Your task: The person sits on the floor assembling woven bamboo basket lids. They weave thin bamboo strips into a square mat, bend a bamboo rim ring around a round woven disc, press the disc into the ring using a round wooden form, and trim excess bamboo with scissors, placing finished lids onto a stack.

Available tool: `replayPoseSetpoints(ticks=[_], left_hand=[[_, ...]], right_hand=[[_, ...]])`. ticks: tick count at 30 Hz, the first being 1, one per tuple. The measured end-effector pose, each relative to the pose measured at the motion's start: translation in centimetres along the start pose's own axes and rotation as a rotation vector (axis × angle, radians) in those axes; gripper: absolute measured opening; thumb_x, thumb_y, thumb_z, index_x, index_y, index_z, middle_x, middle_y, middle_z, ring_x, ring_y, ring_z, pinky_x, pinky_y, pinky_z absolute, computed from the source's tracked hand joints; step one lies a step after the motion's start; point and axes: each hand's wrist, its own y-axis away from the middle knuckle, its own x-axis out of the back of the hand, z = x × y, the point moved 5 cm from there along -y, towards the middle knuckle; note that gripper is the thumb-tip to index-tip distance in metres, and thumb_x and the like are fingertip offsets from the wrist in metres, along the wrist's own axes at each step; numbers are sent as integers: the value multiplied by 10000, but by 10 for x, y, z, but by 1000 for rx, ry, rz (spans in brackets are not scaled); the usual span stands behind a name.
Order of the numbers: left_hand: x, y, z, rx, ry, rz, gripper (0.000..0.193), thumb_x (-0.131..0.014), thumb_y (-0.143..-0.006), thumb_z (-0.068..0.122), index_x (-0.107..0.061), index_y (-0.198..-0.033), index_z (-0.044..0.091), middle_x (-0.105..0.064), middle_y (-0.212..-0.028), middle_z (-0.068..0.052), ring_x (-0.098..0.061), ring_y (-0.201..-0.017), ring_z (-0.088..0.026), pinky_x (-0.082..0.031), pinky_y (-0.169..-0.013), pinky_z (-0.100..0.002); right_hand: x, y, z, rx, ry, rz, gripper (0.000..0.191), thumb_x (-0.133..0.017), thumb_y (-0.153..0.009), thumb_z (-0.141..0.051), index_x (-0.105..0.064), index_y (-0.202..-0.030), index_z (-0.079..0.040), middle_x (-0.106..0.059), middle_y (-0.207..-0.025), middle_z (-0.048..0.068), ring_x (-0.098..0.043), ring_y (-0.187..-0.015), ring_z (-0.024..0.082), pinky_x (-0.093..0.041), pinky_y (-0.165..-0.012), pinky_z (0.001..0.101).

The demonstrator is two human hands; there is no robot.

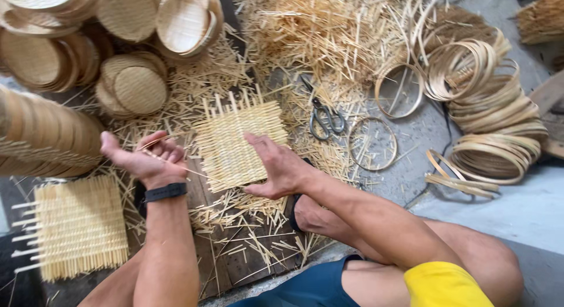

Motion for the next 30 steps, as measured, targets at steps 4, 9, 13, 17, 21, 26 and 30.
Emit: replayPoseSetpoints(ticks=[4, 9, 13, 17, 21, 26, 30], left_hand=[[17, -28, -8, 30, 97, -27, 810, -473, -766, 878, -433, -633, 80, -384, -564, -53, -424, -506, -222, -332, -467, -362], [25, -39, -27, 56, 127, -98, 798, -525, -731, 827, -619, -806, 38, -520, -735, -110, -510, -672, -262, -451, -619, -409], [30, -31, -34, 19, -39, -80, 693, -589, -742, 722, -684, -1002, 87, -547, -918, -59, -504, -829, -203, -443, -742, -379], [35, -24, -32, -8, -150, -96, 543, -606, -838, 614, -652, -1070, 125, -529, -959, -33, -497, -868, -175, -435, -788, -356], [41, -27, -26, -27, -274, -141, 409, -625, -905, 505, -644, -1072, 132, -538, -962, -7, -520, -897, -154, -453, -817, -347], [46, -39, -28, -23, -362, -155, 296, -683, -934, 396, -645, -1033, 120, -543, -923, 0, -517, -855, -136, -458, -777, -316], [36, -41, -38, -125, -446, -136, 148, -699, -987, 245, -640, -1023, 113, -558, -912, 8, -526, -813, -121, -479, -721, -278]], right_hand=[[-36, 16, 24, 22, -139, -24, 675, -705, -949, -256, -437, -1512, 5, -669, -1190, 253, -712, -970, 321, -628, -848, 390], [-56, 23, 58, -13, -260, 189, 298, -654, -1030, -184, -663, -1312, -87, -767, -1000, 120, -750, -824, 237, -639, -725, 349], [25, 10, 149, 78, -93, 528, 249, -651, -1025, -225, -617, -1155, -15, -648, -1397, 249, -622, -1318, 385, -579, -1068, 397], [100, 67, 327, -755, -543, 871, 767, -574, -918, -561, -393, -1414, -6, -636, -1261, 130, -716, -971, 232, -599, -718, 371], [87, 181, 404, -1194, 43, 611, 206, -718, -891, -232, -772, -892, -34, -745, -835, 162, -733, -784, 267, -570, -745, 425], [40, 258, 426, -1500, 272, 432, 389, -734, -862, -280, -697, -1233, -171, -663, -1220, 197, -618, -1120, 414, -497, -930, 513], [26, 251, 421, -1441, 357, 309, 303, -714, -877, -237, -730, -1164, -139, -681, -1200, 180, -648, -1096, 373, -511, -938, 482]])
